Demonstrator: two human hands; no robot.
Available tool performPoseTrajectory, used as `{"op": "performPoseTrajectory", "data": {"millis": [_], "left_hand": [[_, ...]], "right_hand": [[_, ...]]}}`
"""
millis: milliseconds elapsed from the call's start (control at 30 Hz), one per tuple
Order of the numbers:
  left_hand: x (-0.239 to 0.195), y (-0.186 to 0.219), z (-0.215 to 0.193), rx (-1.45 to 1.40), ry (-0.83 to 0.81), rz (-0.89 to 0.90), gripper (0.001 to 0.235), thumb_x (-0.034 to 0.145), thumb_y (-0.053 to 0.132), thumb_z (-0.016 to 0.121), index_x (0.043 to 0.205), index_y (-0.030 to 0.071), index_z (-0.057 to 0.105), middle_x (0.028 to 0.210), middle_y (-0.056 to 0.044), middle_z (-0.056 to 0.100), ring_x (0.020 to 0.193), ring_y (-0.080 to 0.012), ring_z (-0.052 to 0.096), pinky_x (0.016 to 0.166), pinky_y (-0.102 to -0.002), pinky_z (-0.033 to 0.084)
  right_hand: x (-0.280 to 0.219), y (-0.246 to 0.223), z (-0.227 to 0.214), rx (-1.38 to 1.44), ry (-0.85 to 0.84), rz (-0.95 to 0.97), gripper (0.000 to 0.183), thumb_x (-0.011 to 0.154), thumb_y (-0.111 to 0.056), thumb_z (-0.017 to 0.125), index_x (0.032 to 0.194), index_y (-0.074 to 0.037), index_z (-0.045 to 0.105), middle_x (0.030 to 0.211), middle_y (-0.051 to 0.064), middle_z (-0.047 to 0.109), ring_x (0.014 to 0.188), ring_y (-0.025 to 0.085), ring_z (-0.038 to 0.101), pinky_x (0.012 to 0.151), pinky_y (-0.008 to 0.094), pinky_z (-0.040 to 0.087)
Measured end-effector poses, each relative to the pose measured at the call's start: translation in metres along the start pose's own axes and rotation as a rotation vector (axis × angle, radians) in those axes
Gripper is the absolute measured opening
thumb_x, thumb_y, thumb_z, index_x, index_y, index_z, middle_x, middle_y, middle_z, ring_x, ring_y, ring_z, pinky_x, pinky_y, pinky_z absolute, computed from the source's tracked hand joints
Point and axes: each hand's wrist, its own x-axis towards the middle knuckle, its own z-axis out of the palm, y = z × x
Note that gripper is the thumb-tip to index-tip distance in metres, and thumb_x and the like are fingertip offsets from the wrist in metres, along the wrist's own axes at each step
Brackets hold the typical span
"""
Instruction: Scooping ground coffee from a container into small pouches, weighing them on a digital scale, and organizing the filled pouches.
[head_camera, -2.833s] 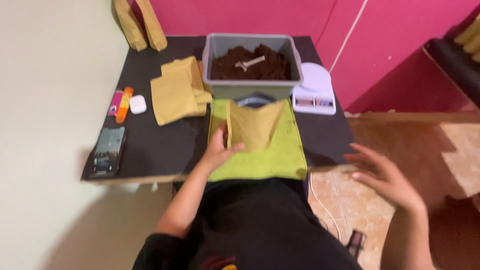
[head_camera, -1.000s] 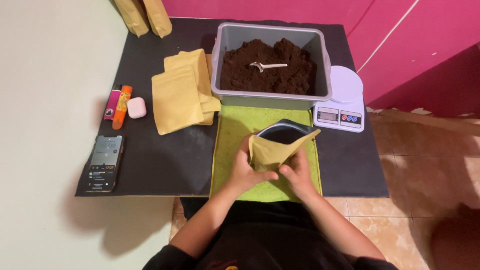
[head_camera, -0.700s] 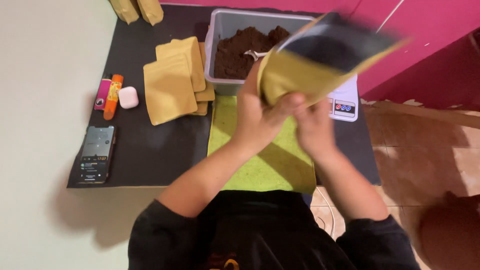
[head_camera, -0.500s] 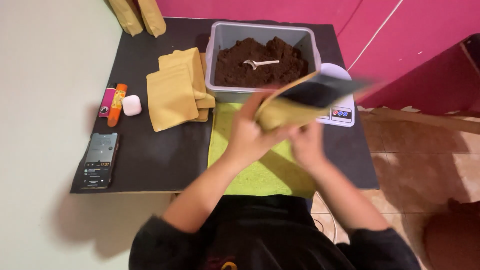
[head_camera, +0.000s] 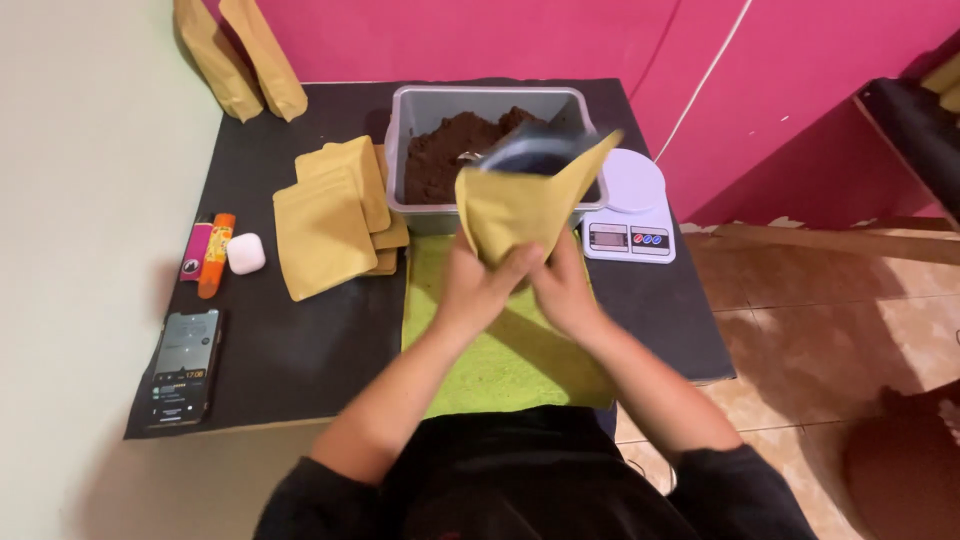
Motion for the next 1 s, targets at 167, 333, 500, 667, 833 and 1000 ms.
{"op": "performPoseTrajectory", "data": {"millis": [167,333,500,667,833,1000], "left_hand": [[-0.002,0.06,-0.004,0.086,-0.006,0.564,0.077,0.072,0.051,0.091,0.129,0.008,0.062,0.12,-0.013,0.072,0.116,-0.0266,0.069,0.102,-0.046,0.054],[-0.043,-0.089,-0.051,0.075,-0.063,0.025,0.095,0.067,0.034,0.098,0.137,-0.009,0.051,0.136,-0.028,0.062,0.129,-0.0411,0.058,0.11,-0.056,0.047],[-0.062,-0.062,-0.051,0.207,-0.069,-0.361,0.111,0.059,0.039,0.101,0.145,-0.004,0.045,0.142,-0.03,0.057,0.138,-0.0419,0.051,0.117,-0.055,0.042],[-0.037,-0.038,-0.025,0.207,0.025,-0.317,0.098,0.073,0.05,0.086,0.145,-0.003,0.046,0.14,-0.029,0.058,0.136,-0.0412,0.053,0.116,-0.056,0.043],[0.005,0.09,0.005,0.137,-0.039,0.085,0.112,0.072,0.078,0.07,0.143,-0.004,0.044,0.136,-0.033,0.058,0.133,-0.0487,0.054,0.109,-0.065,0.047],[0.01,0.159,0.021,0.146,-0.089,0.676,0.083,0.101,0.078,0.035,0.141,0.006,0.05,0.127,-0.01,0.063,0.113,-0.0215,0.064,0.094,-0.034,0.053]], "right_hand": [[0.005,-0.007,-0.008,-0.012,0.0,-0.146,0.058,0.097,-0.041,0.065,0.131,0.005,0.057,0.116,0.019,0.066,0.112,0.03,0.063,0.098,0.052,0.051],[-0.054,0.017,0.02,-0.164,-0.125,0.041,0.044,0.092,-0.019,0.071,0.122,0.01,0.057,0.105,0.034,0.063,0.106,0.052,0.063,0.087,0.064,0.049],[-0.087,0.035,0.011,0.072,-0.214,0.368,0.059,0.078,-0.018,0.091,0.126,0.0,0.061,0.118,0.022,0.07,0.118,0.036,0.067,0.103,0.053,0.051],[-0.044,-0.047,0.04,0.241,-0.084,0.293,0.056,0.095,-0.025,0.07,0.139,0.002,0.048,0.133,0.025,0.06,0.13,0.035,0.055,0.111,0.055,0.043],[0.028,-0.081,0.011,0.364,0.015,0.041,0.067,0.103,-0.046,0.042,0.151,0.001,0.04,0.148,0.023,0.049,0.141,0.036,0.045,0.119,0.057,0.035],[0.058,-0.122,-0.011,0.576,0.244,-0.364,0.056,0.116,-0.055,0.037,0.157,-0.016,0.042,0.157,0.004,0.05,0.15,0.021,0.046,0.131,0.041,0.037]]}}
